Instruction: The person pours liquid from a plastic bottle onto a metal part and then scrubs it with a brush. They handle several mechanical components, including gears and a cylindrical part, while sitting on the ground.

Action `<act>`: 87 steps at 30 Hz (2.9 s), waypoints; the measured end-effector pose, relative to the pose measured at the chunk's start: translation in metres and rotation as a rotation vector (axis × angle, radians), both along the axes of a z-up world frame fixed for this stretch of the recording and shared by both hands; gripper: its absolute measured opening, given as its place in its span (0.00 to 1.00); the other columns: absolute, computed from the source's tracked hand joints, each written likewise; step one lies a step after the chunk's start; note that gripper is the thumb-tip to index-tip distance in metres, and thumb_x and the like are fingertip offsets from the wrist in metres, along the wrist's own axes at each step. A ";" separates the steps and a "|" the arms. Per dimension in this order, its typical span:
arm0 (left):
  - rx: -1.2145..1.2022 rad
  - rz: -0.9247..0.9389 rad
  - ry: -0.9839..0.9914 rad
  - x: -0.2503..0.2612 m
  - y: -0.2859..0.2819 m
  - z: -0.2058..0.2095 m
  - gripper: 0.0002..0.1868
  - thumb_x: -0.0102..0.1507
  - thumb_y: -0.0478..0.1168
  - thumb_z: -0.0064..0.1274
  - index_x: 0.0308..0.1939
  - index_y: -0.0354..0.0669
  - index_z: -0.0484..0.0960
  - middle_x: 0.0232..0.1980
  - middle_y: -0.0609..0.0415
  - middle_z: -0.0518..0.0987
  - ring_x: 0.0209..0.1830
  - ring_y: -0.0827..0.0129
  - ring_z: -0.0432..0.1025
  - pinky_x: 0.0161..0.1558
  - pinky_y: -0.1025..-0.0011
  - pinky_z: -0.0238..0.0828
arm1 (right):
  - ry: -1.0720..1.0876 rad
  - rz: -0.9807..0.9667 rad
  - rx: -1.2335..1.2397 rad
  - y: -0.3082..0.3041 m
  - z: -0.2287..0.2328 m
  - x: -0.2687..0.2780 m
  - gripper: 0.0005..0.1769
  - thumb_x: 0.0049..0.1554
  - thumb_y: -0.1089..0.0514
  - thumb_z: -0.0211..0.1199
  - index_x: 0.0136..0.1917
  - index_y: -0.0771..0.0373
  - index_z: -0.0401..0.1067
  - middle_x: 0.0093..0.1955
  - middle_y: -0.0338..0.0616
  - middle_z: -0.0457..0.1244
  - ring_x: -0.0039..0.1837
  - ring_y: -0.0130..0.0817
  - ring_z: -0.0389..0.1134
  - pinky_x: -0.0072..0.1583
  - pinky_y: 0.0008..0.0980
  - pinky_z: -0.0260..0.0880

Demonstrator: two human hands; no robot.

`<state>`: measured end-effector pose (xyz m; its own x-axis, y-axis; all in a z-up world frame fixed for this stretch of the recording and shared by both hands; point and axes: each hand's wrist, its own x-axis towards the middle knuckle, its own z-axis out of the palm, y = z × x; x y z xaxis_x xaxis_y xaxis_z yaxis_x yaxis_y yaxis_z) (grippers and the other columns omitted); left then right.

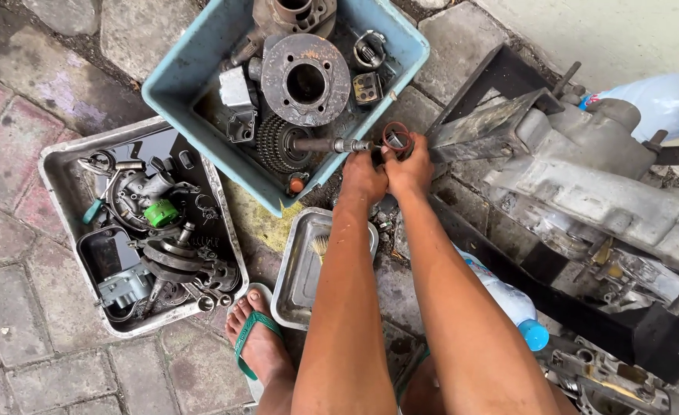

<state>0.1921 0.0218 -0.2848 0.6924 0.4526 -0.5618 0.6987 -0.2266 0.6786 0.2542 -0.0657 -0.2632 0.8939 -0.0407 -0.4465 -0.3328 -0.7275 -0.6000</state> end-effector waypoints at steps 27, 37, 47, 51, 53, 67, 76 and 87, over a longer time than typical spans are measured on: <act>-0.452 -0.523 0.539 -0.033 0.069 0.221 0.29 0.65 0.51 0.53 0.62 0.31 0.76 0.35 0.45 0.83 0.38 0.63 0.80 0.57 0.57 0.72 | -0.138 -0.103 0.070 0.054 0.104 0.016 0.14 0.54 0.48 0.63 0.51 0.54 0.71 0.49 0.41 0.64 0.58 0.46 0.70 0.55 0.47 0.70; -0.410 -0.315 0.461 -0.066 0.100 0.188 0.18 0.64 0.41 0.56 0.56 0.37 0.82 0.52 0.44 0.85 0.35 0.67 0.84 0.35 0.76 0.84 | 0.162 0.217 0.184 0.081 0.153 -0.013 0.17 0.54 0.48 0.68 0.41 0.65 0.77 0.39 0.51 0.67 0.30 0.33 0.71 0.24 0.23 0.63; 0.110 -0.033 -0.008 -0.072 0.128 0.142 0.21 0.54 0.50 0.67 0.50 0.61 0.83 0.50 0.55 0.84 0.59 0.57 0.77 0.64 0.58 0.74 | 0.292 0.162 0.495 0.106 0.188 -0.032 0.09 0.52 0.71 0.63 0.46 0.82 0.70 0.41 0.68 0.67 0.38 0.50 0.76 0.42 0.38 0.84; 0.337 0.133 -0.098 -0.089 0.139 0.155 0.13 0.65 0.43 0.53 0.53 0.64 0.81 0.53 0.54 0.76 0.57 0.52 0.76 0.62 0.53 0.76 | 0.404 0.190 0.666 0.146 0.222 -0.062 0.22 0.53 0.65 0.68 0.55 0.85 0.66 0.49 0.74 0.66 0.48 0.54 0.76 0.48 0.40 0.83; 0.382 0.199 -0.146 -0.102 0.154 0.166 0.13 0.64 0.41 0.54 0.52 0.62 0.82 0.49 0.54 0.76 0.55 0.51 0.76 0.59 0.53 0.77 | 0.428 0.190 0.741 0.162 0.202 -0.063 0.20 0.53 0.64 0.69 0.53 0.83 0.69 0.46 0.70 0.67 0.45 0.51 0.77 0.46 0.39 0.84; 0.471 0.311 -0.253 -0.097 0.155 0.176 0.10 0.63 0.43 0.56 0.48 0.59 0.77 0.50 0.60 0.73 0.51 0.51 0.79 0.51 0.49 0.79 | 0.360 0.274 0.721 0.142 0.147 -0.051 0.16 0.56 0.55 0.64 0.57 0.58 0.80 0.48 0.43 0.72 0.42 0.27 0.73 0.37 0.22 0.72; 0.652 0.176 -0.459 -0.085 0.153 0.205 0.20 0.60 0.41 0.65 0.52 0.47 0.73 0.55 0.52 0.69 0.58 0.49 0.73 0.50 0.46 0.79 | -0.114 0.180 0.106 0.087 0.040 0.022 0.05 0.51 0.49 0.72 0.44 0.40 0.81 0.34 0.25 0.70 0.37 0.25 0.73 0.34 0.24 0.71; 0.379 0.044 -0.452 0.003 0.067 0.133 0.11 0.63 0.42 0.49 0.47 0.46 0.72 0.50 0.42 0.75 0.50 0.41 0.76 0.44 0.47 0.76 | -0.306 0.796 -0.398 0.094 0.074 0.068 0.17 0.66 0.56 0.45 0.67 0.47 0.63 0.63 0.47 0.65 0.70 0.50 0.55 0.70 0.57 0.49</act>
